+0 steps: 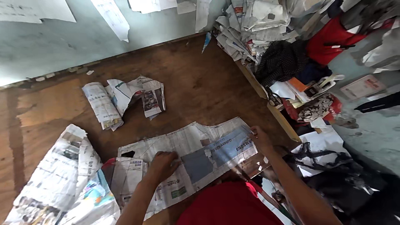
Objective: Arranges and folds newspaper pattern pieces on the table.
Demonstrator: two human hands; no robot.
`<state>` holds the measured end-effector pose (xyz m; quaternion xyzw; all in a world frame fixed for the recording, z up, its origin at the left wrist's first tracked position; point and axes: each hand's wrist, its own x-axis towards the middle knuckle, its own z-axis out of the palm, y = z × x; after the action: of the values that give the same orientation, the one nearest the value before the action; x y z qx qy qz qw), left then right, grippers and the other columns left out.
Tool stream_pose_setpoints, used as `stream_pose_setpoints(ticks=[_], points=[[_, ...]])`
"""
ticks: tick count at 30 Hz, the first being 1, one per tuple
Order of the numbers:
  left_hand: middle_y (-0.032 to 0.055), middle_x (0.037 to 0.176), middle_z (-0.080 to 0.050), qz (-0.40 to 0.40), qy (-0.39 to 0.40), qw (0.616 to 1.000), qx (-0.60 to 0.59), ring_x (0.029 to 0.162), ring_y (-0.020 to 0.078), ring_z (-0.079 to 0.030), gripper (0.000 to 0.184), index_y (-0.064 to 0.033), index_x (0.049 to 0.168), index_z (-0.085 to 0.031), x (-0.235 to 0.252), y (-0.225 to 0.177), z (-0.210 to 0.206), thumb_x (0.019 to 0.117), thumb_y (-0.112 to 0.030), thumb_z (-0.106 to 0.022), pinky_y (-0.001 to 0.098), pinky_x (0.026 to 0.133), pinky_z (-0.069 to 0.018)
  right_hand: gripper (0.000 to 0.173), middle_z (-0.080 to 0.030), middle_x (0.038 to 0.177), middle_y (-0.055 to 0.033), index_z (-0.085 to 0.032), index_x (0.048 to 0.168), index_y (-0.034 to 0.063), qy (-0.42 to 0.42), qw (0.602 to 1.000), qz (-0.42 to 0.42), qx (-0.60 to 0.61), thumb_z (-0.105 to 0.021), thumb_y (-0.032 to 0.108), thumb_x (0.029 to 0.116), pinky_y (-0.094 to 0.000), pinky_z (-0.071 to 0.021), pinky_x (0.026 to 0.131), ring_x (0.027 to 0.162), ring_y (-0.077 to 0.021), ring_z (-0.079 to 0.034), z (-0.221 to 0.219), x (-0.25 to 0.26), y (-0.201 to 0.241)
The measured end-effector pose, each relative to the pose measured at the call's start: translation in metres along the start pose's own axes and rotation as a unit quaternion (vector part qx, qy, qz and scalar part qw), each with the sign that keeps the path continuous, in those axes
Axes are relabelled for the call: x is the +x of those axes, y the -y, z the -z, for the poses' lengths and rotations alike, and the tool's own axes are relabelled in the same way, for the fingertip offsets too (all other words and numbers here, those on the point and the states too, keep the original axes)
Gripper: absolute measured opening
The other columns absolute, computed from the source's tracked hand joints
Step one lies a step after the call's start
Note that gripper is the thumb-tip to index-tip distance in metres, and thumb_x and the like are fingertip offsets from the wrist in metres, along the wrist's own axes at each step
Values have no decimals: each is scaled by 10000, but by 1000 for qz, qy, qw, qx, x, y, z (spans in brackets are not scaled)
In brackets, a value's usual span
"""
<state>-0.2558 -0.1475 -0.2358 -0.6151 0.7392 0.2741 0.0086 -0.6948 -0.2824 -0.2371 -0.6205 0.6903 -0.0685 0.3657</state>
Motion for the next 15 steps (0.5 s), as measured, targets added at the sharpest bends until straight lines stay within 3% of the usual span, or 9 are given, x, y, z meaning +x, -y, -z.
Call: stream_pose_setpoints(ticks=[4, 8, 11, 15], points=[[139, 1051, -746, 4, 14, 1000, -21, 1029, 338, -707, 287, -53, 1156, -696, 5, -6, -2, 996, -286, -642, 582, 1016, -469, 473, -662, 1170, -191, -474, 1409, 23, -16, 1000, -10, 4, -629, 250, 1024, -497, -558, 912, 1014, -321, -687, -1, -8, -2], [170, 1081, -735, 24, 18, 998, -51, 1027, 382, -703, 290, -45, 1190, -683, 7, -7, -2, 1006, -265, -637, 620, 955, -493, 570, -627, 1181, -199, -436, 1430, -4, 47, 998, 7, 36, -700, 223, 979, -448, -553, 908, 1018, -294, -664, 2, -22, -9], [156, 1071, -741, 23, 0, 998, -60, 1009, 368, -709, 265, -51, 1175, -693, 7, -5, -5, 1001, -244, -642, 612, 946, -498, 453, -626, 1233, -222, -492, 1413, -6, 89, 996, 17, -7, -632, 151, 1011, -443, -532, 957, 1077, -313, -656, 1, -35, -10], [154, 1040, -748, 33, -28, 996, -72, 998, 358, -716, 260, -39, 1161, -700, 7, -7, -7, 1000, -236, -643, 621, 953, -501, 376, -656, 1271, -191, -577, 1417, 73, 36, 997, 7, -70, -545, 162, 1053, -481, -514, 1009, 1125, -324, -660, -8, -42, -13]])
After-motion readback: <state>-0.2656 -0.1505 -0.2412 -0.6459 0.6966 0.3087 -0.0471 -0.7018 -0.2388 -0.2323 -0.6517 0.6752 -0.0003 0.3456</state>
